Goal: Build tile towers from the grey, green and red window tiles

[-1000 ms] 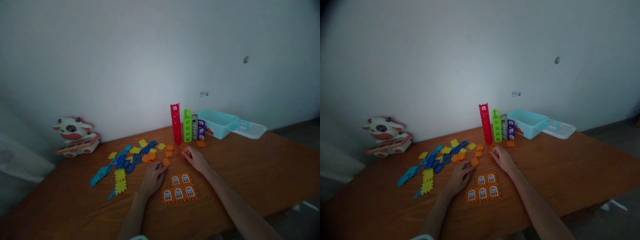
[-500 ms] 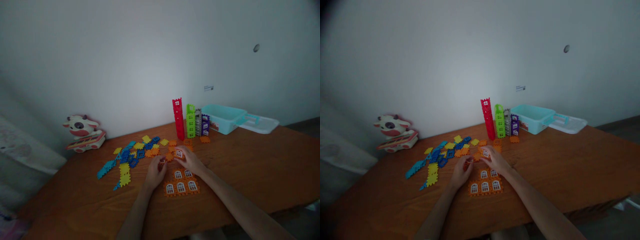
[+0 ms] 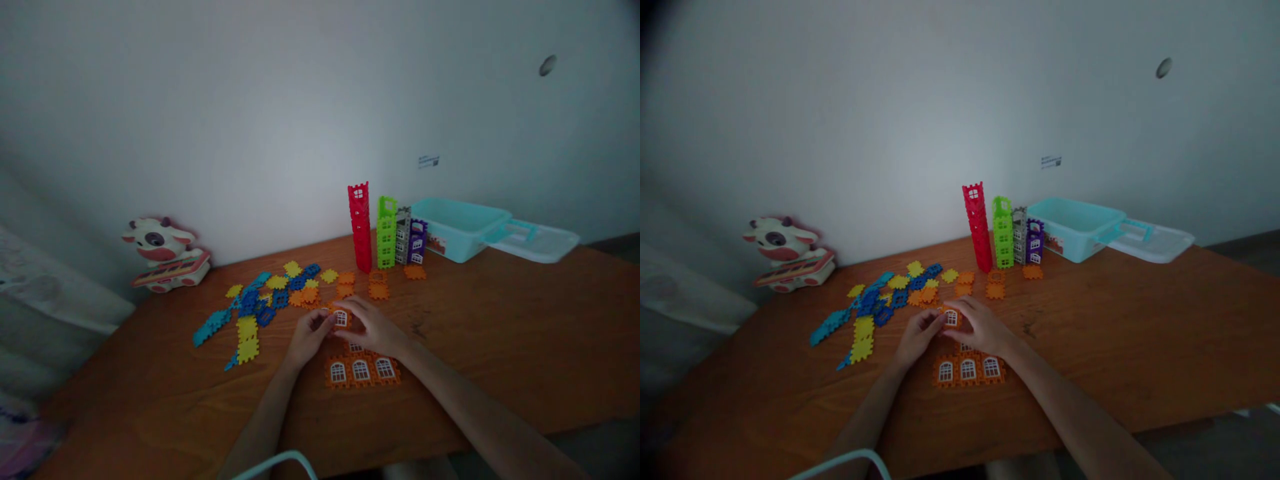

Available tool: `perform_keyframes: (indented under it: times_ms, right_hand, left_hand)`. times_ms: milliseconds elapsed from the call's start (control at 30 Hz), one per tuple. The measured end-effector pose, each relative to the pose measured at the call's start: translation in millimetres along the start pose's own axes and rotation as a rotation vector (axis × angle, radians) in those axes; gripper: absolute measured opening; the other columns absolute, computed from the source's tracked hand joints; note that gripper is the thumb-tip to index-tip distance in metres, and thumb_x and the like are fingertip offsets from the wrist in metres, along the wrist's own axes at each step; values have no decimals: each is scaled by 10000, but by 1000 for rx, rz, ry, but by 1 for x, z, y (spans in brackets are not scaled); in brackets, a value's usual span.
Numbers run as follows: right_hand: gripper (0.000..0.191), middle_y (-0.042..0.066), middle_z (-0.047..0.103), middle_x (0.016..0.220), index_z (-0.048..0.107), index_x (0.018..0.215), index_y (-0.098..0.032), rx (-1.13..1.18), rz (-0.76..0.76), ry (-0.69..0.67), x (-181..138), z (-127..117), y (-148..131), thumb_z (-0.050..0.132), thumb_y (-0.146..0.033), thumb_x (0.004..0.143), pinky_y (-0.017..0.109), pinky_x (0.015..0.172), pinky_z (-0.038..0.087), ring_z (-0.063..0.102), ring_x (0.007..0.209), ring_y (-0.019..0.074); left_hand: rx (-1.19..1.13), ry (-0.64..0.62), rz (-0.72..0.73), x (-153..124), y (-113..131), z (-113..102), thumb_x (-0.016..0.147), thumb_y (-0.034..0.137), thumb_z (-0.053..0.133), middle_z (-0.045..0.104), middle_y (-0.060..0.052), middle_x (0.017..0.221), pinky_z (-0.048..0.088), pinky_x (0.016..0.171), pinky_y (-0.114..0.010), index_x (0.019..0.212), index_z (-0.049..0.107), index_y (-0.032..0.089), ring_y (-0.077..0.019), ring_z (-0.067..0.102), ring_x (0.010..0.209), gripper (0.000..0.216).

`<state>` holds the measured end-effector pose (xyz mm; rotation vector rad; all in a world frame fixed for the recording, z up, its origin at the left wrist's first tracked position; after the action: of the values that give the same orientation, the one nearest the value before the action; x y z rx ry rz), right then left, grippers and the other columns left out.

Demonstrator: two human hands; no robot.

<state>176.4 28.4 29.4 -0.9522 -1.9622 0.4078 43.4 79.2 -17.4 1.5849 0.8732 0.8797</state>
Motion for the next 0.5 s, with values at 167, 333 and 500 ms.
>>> perform_keyframes:
  times_ms: [167,333,500]
  right_hand:
    - [267,71,748,1107,669,1233,-248,86,125,-73,-1,6,15,605,-315,982,342,831,556,697,908,186]
    - [286,84,753,1044,687,1246,-228,-27,111,-216,-5,23,13,593,-301,987,343,829,524,677,899,199]
    - [291,89,743,1065,697,1235,-228,-131,54,-289,-4,30,6,553,-349,1013,369,902,486,654,998,226]
  left_hand:
    - [-40,-204,-169,-8,-14,3,738,640,782,689,-21,793,520,683,-291,1192,587,157,-161,648,698,691]
    - [234,-300,-96,-13,-7,-3,850,593,697,671,-25,824,454,639,-250,1092,665,155,-134,586,696,501]
    - [371,-314,-83,-13,-1,-9,938,563,577,690,-43,838,426,643,-258,948,723,157,-148,568,720,432]
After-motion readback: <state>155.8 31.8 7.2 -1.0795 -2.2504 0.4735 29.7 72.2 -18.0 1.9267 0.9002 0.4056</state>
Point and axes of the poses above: each hand's wrist, its own x-axis towards the middle knuckle, its own z-axis out of the palm, y = z × x, the point moved 9 cm from there along x, towards the middle knuckle
